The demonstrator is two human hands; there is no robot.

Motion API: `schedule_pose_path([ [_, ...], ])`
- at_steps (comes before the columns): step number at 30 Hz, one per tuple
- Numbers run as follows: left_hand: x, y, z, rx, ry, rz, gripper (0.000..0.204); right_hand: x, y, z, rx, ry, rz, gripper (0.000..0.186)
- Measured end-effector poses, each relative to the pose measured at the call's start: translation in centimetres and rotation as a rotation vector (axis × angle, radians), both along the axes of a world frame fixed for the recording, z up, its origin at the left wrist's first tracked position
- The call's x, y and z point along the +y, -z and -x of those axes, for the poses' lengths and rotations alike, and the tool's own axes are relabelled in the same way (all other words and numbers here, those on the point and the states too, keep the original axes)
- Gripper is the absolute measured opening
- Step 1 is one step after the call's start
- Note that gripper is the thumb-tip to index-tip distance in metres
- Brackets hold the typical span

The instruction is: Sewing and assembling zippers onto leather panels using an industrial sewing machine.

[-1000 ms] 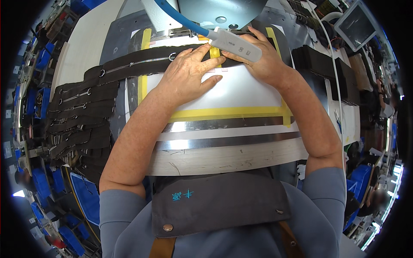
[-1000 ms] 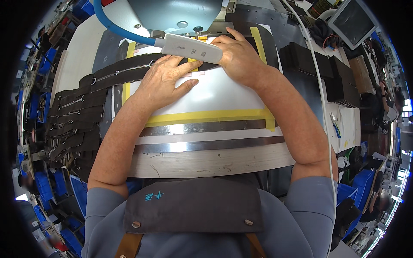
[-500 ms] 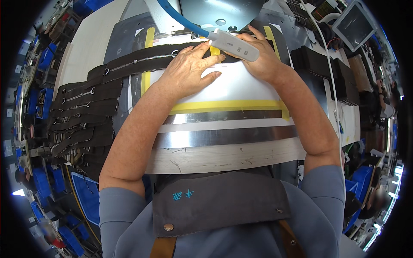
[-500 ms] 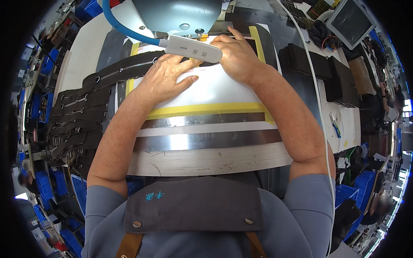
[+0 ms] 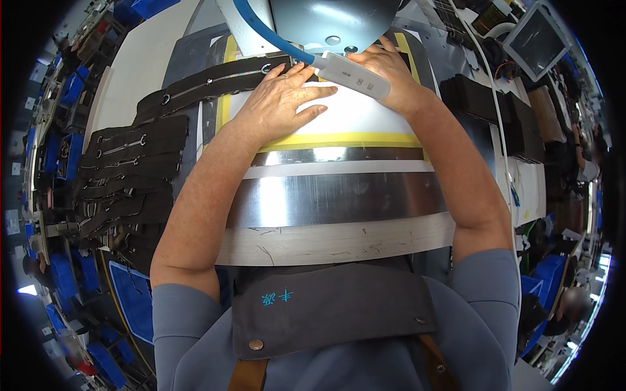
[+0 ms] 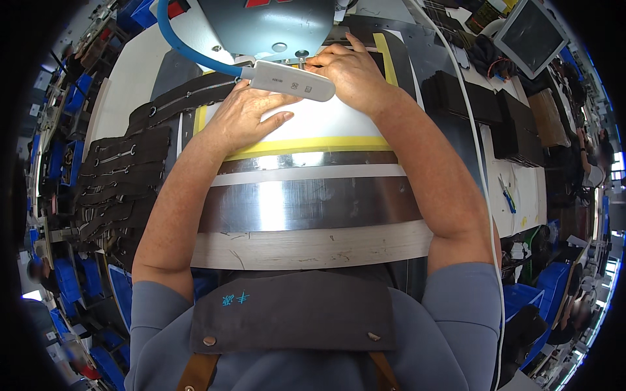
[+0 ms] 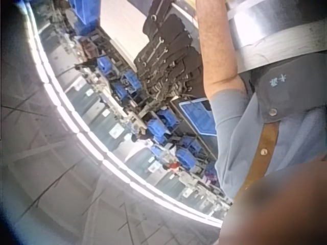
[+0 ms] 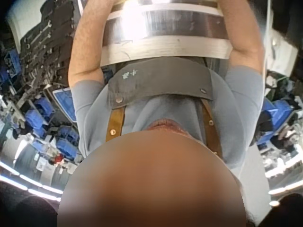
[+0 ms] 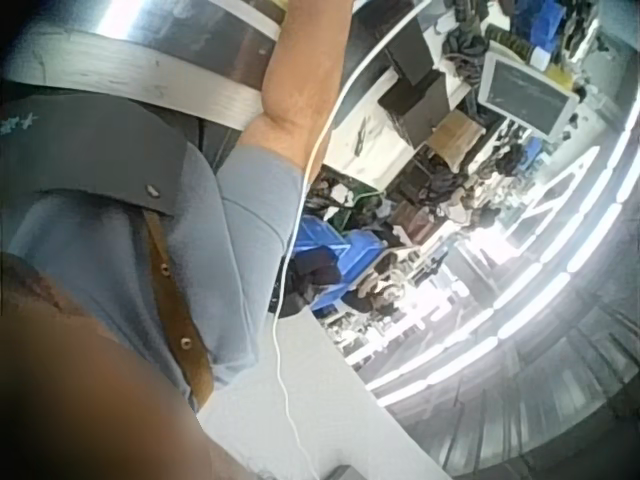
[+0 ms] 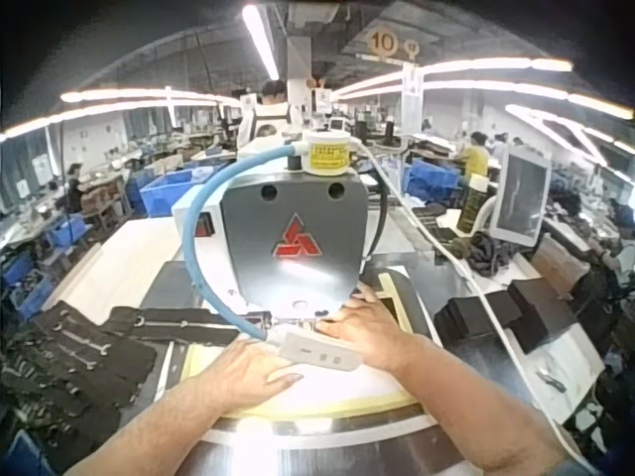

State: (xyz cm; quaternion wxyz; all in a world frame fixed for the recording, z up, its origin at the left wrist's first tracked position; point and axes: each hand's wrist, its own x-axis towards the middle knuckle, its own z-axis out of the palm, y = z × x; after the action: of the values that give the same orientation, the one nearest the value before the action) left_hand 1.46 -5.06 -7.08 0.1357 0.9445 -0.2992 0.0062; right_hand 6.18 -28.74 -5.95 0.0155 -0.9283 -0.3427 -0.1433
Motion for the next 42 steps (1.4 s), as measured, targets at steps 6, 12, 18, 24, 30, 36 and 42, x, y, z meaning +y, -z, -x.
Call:
schedule_pose_path([
  [6,0.5,0.2,0.2,-0.026,-0.02,0.057,0.038,0.3,-0.6,-0.7,0.098,0.05,0.09,0.033],
  [12,3.0,0.3,-1.1,-0.379,-0.26,0.274,0.025,0.6,-0.2,0.0,0.086,0.062,-0.022,0.033],
  [18,2.8,-0.4,-3.2,-0.285,-0.423,0.035,0.046,-0.4,1.0,0.8,0.019,0.063,-0.091,0.035],
  [24,4.2,0.2,-3.4,-0.133,-0.471,-0.098,0.08,-1.5,2.5,1.2,-0.129,-0.025,-0.263,0.035],
  [30,5.1,-2.8,-2.9,0.008,-0.326,-0.08,0.082,-2.6,1.9,4.2,-0.139,-0.028,-0.135,0.038],
  [36,6.4,-4.0,-2.4,0.124,-0.273,-0.104,0.075,-1.7,0.3,6.7,-0.036,-0.077,-0.088,0.044],
  [42,6.2,-9.7,0.4,0.253,-0.196,-0.177,0.058,-1.5,-0.2,7.2,0.0,-0.12,-0.148,0.04],
])
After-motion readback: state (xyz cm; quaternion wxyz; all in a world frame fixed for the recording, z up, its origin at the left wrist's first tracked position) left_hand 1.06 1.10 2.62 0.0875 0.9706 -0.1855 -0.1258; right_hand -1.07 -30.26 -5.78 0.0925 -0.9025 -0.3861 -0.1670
